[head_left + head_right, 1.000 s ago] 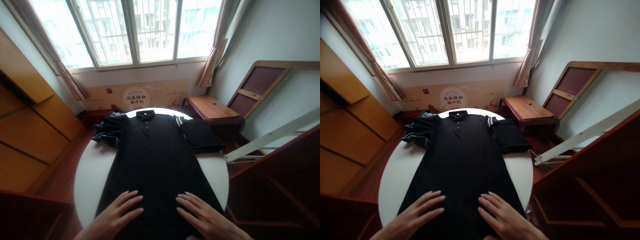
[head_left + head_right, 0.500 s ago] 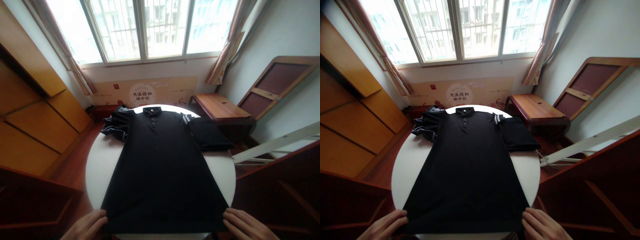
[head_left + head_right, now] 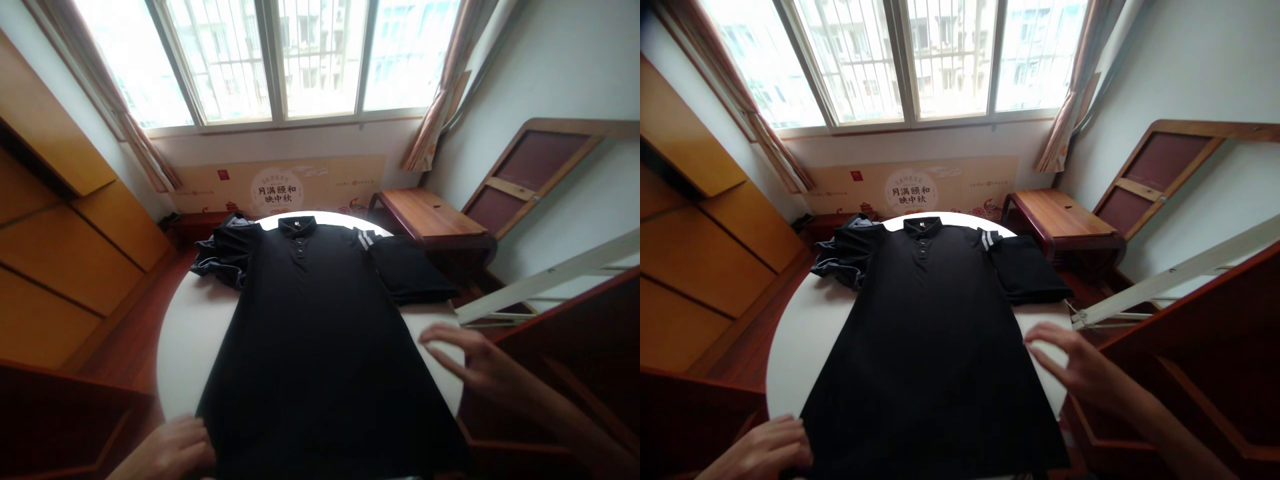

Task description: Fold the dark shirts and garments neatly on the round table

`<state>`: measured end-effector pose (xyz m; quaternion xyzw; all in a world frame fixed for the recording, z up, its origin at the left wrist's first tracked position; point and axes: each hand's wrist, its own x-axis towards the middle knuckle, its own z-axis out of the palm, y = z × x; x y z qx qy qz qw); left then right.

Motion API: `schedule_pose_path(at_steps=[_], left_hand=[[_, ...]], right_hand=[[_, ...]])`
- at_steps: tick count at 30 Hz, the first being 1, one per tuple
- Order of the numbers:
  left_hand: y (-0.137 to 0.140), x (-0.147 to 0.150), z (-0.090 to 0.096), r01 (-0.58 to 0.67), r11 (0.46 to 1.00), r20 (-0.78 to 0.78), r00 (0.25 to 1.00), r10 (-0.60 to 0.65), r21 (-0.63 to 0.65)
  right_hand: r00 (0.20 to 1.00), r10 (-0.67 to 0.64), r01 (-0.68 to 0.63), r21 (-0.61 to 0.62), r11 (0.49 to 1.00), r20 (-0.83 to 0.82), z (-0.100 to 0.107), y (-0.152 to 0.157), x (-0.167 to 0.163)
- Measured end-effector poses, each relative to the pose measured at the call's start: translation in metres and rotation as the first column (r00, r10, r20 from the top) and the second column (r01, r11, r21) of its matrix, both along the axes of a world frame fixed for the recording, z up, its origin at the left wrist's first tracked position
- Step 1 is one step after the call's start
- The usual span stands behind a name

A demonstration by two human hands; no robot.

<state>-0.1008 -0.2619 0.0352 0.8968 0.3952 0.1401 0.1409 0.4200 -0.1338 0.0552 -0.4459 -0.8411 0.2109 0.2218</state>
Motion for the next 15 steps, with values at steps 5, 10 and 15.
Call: schedule_pose_path(at_steps=[5,10,15], left_hand=[[0.078,0.052,0.0,-0.134,0.985,-0.012,0.991,0.136,0.112],[0.124,0.073,-0.043,-0.239,0.958,-0.026,0.969,0.246,0.159],[0.123,0.07,-0.058,-0.243,0.964,-0.057,0.966,0.251,0.111]], right_hand=[[0.905,-0.423,0.42,-0.059,0.906,-0.042,0.009,0.173,-0.008],[0.758,-0.631,0.652,-0.211,0.728,0.166,0.012,0.28,-0.043],[0.677,-0.693,0.736,-0.217,0.641,0.249,0.001,0.328,-0.063]])
